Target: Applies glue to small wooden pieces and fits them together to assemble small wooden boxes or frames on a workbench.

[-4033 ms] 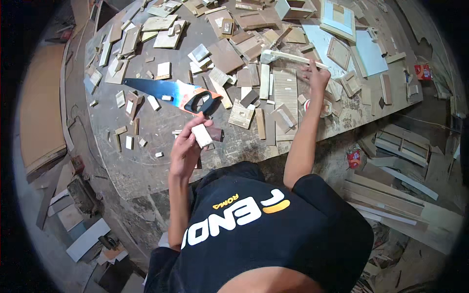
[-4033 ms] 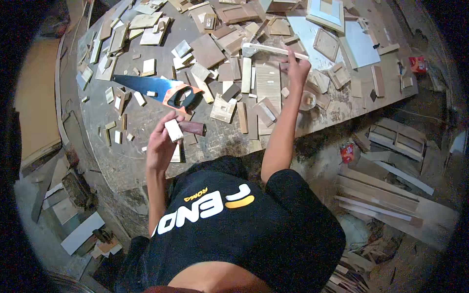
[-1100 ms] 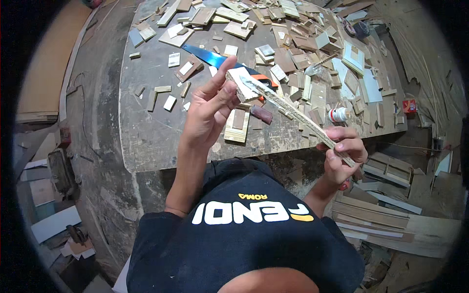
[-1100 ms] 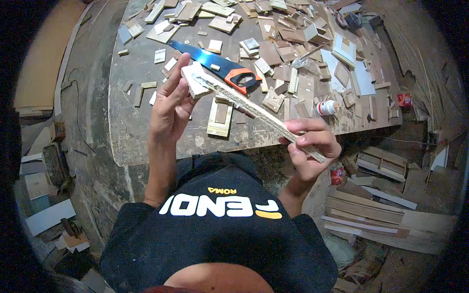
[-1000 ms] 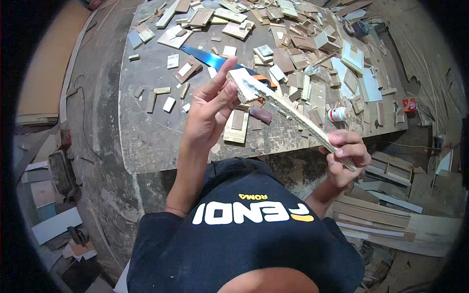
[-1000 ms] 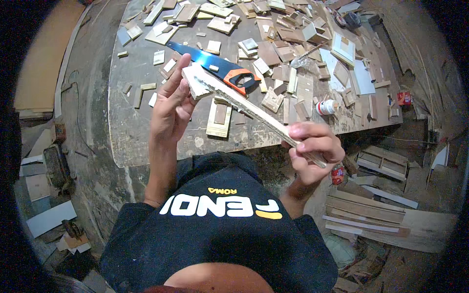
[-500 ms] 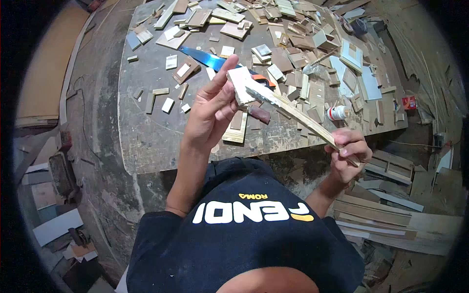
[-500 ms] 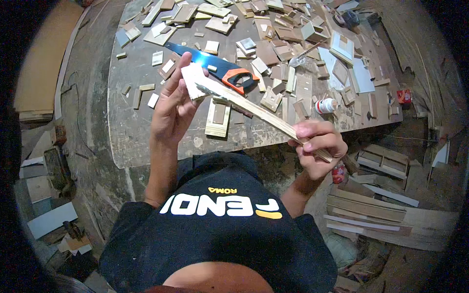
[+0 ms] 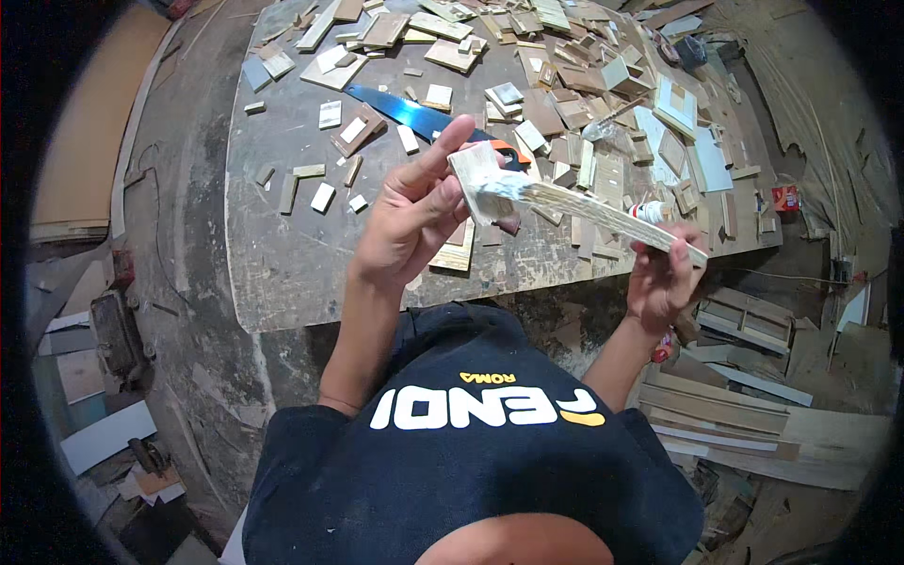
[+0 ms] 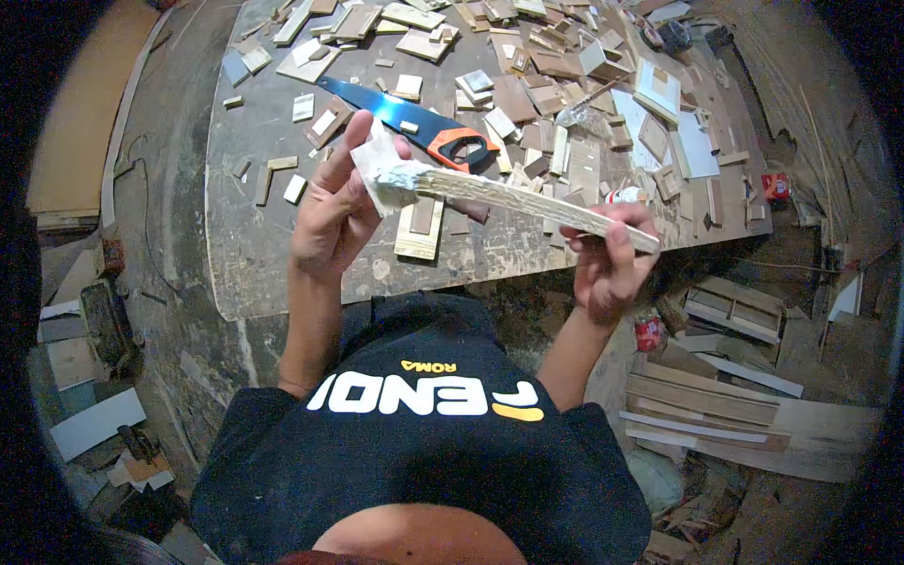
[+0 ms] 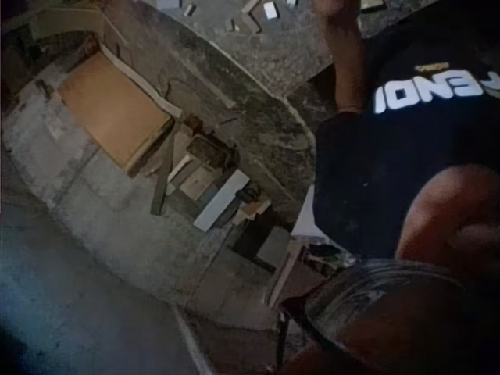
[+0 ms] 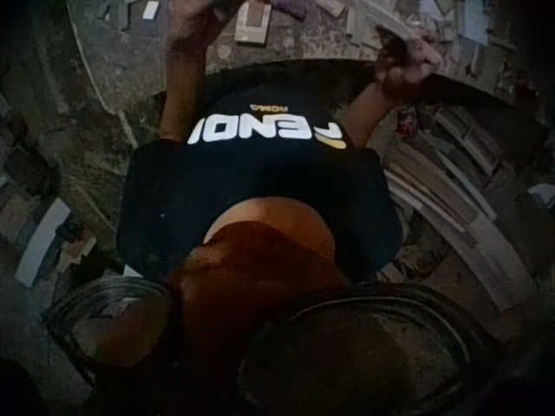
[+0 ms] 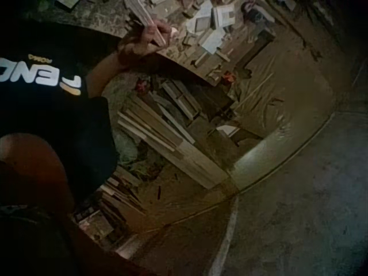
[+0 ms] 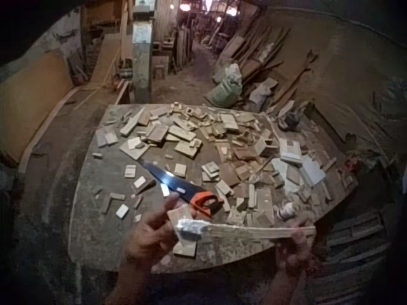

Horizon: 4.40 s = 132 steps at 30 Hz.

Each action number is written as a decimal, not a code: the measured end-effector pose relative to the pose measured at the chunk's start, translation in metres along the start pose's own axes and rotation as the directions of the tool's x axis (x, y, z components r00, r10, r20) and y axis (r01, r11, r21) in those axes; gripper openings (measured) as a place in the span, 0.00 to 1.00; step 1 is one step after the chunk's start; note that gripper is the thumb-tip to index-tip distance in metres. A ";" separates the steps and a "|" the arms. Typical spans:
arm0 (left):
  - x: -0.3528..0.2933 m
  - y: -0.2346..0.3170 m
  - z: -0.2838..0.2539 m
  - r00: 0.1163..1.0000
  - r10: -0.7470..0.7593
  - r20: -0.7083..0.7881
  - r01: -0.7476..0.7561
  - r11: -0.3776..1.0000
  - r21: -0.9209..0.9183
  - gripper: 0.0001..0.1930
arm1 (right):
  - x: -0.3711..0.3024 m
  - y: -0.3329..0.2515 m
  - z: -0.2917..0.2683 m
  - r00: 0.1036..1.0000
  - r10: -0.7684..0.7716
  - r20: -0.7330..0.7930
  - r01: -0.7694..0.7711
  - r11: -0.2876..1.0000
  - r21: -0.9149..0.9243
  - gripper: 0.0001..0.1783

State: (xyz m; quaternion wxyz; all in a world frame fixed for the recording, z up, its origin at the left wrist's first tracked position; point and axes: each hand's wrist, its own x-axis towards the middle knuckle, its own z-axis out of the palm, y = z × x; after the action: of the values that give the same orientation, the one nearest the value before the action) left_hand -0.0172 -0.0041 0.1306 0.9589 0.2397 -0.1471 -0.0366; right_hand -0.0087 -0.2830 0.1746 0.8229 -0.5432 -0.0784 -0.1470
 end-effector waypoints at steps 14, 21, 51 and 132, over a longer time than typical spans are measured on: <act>-0.010 0.000 0.013 0.999 -0.031 -0.016 0.030 0.999 -0.044 0.27 | -0.006 0.000 -0.007 1.000 -0.003 -0.026 0.002 0.999 -0.042 0.13; -0.015 -0.005 0.014 0.985 -0.113 -0.131 0.088 0.979 -0.185 0.28 | -0.006 0.002 -0.021 0.955 -0.134 0.265 0.155 0.986 -0.058 0.14; -0.008 -0.015 0.015 0.980 -0.120 -0.157 0.104 0.989 -0.107 0.27 | 0.003 -0.093 0.004 0.295 -0.287 0.911 0.819 0.568 -0.086 0.17; 0.052 -0.138 -0.053 0.756 0.092 -0.648 0.108 0.959 0.263 0.29 | 0.345 0.246 -0.288 0.959 0.251 0.132 0.050 0.309 -0.950 0.15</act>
State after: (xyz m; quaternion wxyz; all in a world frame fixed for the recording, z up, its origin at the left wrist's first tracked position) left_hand 0.0488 -0.1098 0.0350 0.9048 0.3728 0.1945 0.0670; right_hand 0.3887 -0.5112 -0.0551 0.3388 -0.9387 -0.0484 -0.0416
